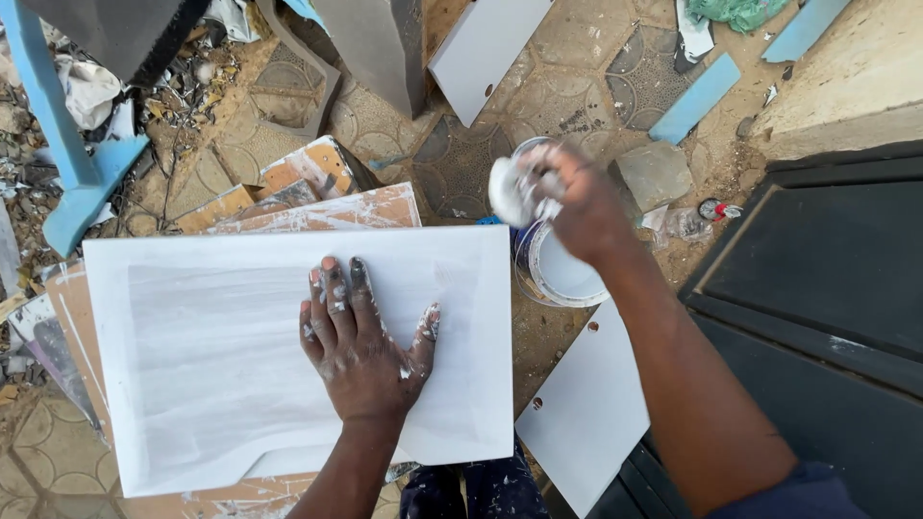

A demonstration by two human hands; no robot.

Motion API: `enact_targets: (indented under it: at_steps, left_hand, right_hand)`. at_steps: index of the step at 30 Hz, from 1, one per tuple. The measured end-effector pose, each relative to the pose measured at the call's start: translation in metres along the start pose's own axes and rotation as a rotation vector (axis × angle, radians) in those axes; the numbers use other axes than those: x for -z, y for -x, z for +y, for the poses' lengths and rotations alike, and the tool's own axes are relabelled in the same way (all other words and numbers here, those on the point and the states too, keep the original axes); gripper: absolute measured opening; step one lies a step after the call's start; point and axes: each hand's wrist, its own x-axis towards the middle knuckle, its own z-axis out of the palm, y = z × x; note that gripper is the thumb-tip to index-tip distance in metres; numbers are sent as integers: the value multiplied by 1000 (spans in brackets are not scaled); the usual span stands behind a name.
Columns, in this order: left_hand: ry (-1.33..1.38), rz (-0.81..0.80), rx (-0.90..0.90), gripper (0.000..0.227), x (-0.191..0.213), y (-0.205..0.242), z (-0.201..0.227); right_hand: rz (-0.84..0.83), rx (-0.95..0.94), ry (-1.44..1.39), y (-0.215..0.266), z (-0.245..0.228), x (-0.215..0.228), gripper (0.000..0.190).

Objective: Painting a white furniture panel using a small roller and a sponge.

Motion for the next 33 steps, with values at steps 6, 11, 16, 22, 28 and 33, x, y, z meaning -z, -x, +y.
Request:
enact_targets:
  at_steps: [6, 11, 16, 22, 28, 33]
  left_hand:
    - [21, 62, -11, 91, 2, 3, 1]
    - [32, 22, -16, 91, 3, 5, -1]
    - [39, 29, -9, 89, 3, 6, 0]
    - [28, 30, 16, 79, 1, 8, -1]
    - [75, 33, 19, 65, 5, 8, 1]
    - [55, 8, 88, 57, -6, 9, -1]
  right_hand:
    - [-194, 598, 698, 117, 22, -16, 18]
    - [-296, 420, 656, 228, 75, -27, 16]
    - [-378, 85, 410, 284, 88, -21, 13]
    - [70, -224, -229, 275, 109, -11, 22]
    - [259, -130, -582, 238, 103, -38, 38]
    - [234, 117, 444, 197, 34, -50, 26]
